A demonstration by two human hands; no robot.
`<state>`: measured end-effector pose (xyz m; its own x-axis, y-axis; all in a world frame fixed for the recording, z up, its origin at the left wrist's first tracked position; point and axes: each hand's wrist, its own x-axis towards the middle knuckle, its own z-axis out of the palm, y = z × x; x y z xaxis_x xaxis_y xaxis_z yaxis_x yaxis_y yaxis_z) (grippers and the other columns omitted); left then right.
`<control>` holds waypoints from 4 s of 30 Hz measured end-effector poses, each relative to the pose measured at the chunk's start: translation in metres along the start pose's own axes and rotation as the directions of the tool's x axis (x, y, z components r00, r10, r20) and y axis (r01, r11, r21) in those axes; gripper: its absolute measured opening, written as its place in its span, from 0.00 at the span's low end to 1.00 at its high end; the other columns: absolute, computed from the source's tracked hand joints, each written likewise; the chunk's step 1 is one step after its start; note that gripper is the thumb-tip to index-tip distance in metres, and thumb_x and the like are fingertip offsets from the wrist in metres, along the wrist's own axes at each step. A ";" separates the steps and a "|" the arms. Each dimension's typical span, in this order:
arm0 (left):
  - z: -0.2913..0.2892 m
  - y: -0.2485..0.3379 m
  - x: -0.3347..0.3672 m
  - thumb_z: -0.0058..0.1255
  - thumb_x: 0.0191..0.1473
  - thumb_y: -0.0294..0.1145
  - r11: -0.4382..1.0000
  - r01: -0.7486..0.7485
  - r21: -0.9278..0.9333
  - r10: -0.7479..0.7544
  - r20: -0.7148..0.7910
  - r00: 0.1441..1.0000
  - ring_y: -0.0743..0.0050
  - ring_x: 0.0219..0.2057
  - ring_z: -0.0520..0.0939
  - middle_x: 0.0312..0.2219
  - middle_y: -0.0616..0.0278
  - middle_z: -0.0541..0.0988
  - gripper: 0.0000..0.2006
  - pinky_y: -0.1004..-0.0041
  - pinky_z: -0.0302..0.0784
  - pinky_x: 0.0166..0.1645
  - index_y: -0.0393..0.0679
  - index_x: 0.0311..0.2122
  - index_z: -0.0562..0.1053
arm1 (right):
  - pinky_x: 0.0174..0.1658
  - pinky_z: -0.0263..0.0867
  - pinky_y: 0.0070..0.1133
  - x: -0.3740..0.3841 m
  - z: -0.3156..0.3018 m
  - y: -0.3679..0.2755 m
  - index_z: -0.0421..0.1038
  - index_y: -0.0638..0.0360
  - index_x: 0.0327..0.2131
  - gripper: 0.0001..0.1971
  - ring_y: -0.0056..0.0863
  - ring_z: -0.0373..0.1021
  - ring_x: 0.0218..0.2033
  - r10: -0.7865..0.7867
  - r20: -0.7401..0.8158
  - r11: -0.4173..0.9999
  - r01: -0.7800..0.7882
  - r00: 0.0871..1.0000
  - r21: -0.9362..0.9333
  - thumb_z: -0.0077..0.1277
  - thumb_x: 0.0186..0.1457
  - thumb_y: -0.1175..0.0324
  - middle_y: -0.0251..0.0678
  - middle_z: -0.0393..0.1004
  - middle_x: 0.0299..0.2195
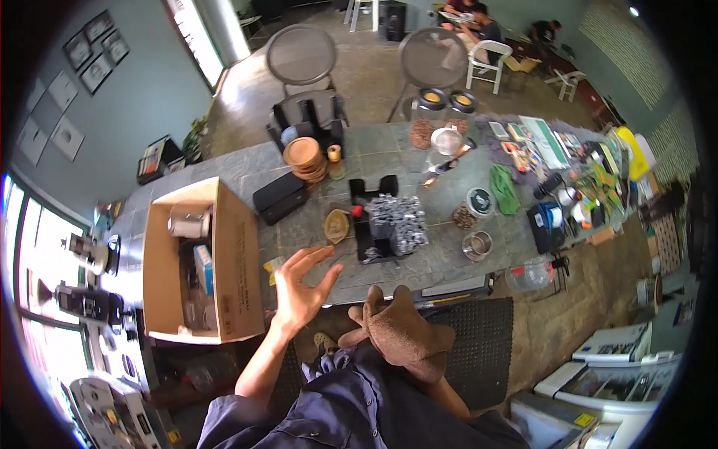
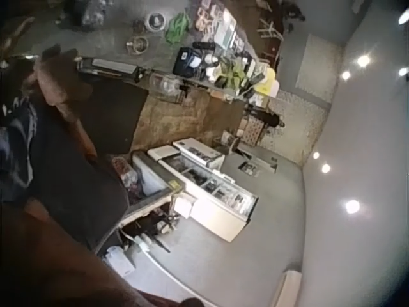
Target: Sorting through small mechanical parts in a box and wiping a metal tube with a cloth.
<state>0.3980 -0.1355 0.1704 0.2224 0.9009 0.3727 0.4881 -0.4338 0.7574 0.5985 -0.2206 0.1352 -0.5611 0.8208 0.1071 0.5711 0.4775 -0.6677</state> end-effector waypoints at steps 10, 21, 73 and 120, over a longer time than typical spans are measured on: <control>-0.220 -0.182 -0.014 0.59 0.57 0.27 0.751 0.377 0.543 -0.241 -0.306 0.921 0.53 0.33 0.89 0.32 0.46 0.86 0.08 0.58 0.84 0.39 0.35 0.38 0.83 | 0.51 0.64 0.33 0.071 0.033 -0.082 0.72 0.27 0.51 0.26 0.43 0.72 0.49 -0.257 0.391 0.764 0.433 0.884 -0.478 0.54 0.50 0.73 0.40 0.74 0.42; -0.243 -0.392 -0.054 0.63 0.50 0.30 0.340 0.060 0.938 -0.742 0.229 0.630 0.44 0.49 0.86 0.46 0.44 0.85 0.14 0.55 0.84 0.52 0.39 0.43 0.84 | 0.56 0.71 0.34 0.077 0.092 -0.131 0.85 0.22 0.33 0.20 0.47 0.73 0.51 -0.274 0.121 0.925 0.296 0.954 -0.238 0.58 0.43 0.73 0.44 0.71 0.61; -0.323 -0.082 -0.144 0.57 0.56 0.23 0.909 0.389 0.152 -0.404 0.083 0.911 0.79 0.23 0.80 0.21 0.60 0.79 0.04 0.73 0.76 0.29 0.34 0.32 0.75 | 0.49 0.69 0.42 0.102 0.138 -0.194 0.77 0.52 0.47 0.21 0.45 0.74 0.41 -0.043 -0.080 0.955 0.017 0.996 -0.297 0.61 0.46 0.63 0.51 0.69 0.47; -0.180 -0.064 -0.191 0.64 0.61 0.28 0.756 0.509 -0.412 -0.447 0.244 0.861 0.91 0.25 0.75 0.23 0.71 0.83 0.07 0.80 0.70 0.28 0.34 0.37 0.86 | 0.34 0.73 0.27 0.139 0.126 -0.164 0.77 0.56 0.30 0.09 0.35 0.78 0.29 0.039 -0.246 0.985 -0.078 0.968 -0.153 0.63 0.42 0.68 0.33 0.76 0.23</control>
<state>0.1721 -0.2827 0.1475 0.1791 0.9726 -0.1480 0.1342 0.1248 0.9831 0.3512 -0.2247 0.1669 -0.3737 0.8905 0.2595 0.6981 0.4542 -0.5534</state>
